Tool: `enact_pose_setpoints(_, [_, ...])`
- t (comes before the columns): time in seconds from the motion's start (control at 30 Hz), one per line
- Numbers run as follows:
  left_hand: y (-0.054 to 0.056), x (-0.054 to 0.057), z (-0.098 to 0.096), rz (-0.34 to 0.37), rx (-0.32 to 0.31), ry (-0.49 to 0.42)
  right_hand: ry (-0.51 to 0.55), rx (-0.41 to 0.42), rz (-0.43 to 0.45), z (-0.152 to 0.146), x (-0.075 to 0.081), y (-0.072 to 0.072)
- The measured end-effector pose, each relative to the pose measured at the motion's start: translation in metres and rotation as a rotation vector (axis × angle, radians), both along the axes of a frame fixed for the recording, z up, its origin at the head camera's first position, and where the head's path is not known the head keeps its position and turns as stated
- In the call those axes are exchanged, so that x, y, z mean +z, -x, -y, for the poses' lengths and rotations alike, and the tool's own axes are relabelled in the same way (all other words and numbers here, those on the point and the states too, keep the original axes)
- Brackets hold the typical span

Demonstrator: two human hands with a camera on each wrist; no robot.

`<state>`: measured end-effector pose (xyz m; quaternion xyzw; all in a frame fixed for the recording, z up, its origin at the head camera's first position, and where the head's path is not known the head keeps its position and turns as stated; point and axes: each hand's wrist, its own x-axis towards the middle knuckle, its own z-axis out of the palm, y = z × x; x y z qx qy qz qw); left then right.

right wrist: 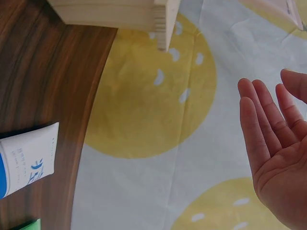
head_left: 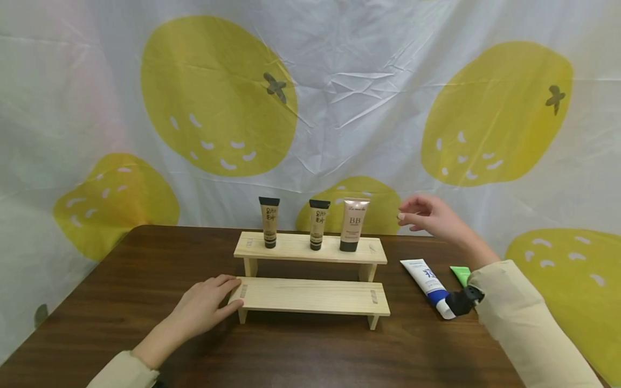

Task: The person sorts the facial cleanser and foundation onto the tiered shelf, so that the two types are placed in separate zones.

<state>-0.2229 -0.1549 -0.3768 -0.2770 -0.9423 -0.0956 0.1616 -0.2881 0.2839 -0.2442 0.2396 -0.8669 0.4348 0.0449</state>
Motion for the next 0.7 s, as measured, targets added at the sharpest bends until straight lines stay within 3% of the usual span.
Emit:
enact_pose_setpoints(0.37, [-0.001,0.001,0.0,0.011,0.012,-0.004,0.016,-0.061,0.034,-0.018,-0.015,-0.003])
enact_pose_setpoints(0.7, [0.001,-0.001,0.0,0.003,0.006,-0.006,0.028,-0.13,0.092,-0.04,-0.04,-0.001])
